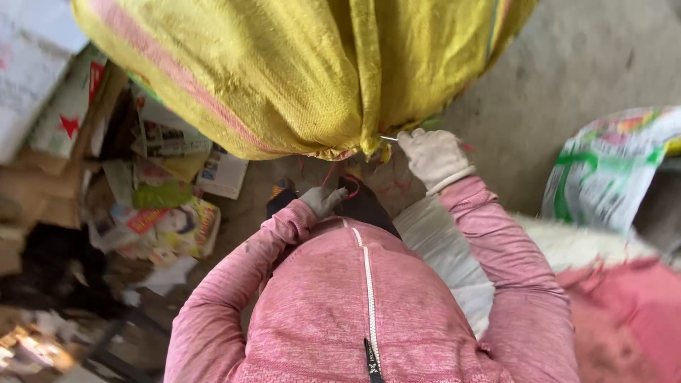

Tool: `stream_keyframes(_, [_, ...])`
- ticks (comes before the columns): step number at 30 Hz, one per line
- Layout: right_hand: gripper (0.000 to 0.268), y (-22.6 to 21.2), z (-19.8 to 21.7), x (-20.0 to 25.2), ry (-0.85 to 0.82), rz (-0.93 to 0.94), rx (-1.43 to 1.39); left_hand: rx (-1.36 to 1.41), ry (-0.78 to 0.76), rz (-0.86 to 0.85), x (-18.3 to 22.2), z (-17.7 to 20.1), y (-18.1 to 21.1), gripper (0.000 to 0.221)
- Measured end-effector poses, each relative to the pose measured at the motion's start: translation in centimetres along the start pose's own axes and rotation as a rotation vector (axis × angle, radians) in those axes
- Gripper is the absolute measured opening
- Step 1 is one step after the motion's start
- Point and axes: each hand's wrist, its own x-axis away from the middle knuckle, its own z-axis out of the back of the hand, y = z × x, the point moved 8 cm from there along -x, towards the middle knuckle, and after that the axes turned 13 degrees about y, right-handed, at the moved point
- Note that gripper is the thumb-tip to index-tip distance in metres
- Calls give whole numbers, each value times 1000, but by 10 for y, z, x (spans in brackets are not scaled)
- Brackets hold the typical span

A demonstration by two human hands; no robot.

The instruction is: Using a needle tool and string to sew and close a large yellow sack in a recycling facility.

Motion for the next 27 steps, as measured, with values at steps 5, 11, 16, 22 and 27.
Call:
stream_keyframes(5, [20,-9,-12,-46,-238,292,38,150,185,102,-21,-29,3,52])
stream_keyframes(11, [16,-37,-6,-82,-60,589,133,212,508,69,-29,-36,-3,41])
stream_keyframes(16, [24,-24,-68,-91,-306,170,-216,351,646,23,-18,-29,4,44])
stream_keyframes(22, [21,-68,-5,-103,-461,748,180,421,839,113,-51,-27,-19,44])
stream_keyframes(27, [25,-68,-19,-99,-591,787,323,422,1284,157,-57,-1,-27,35])
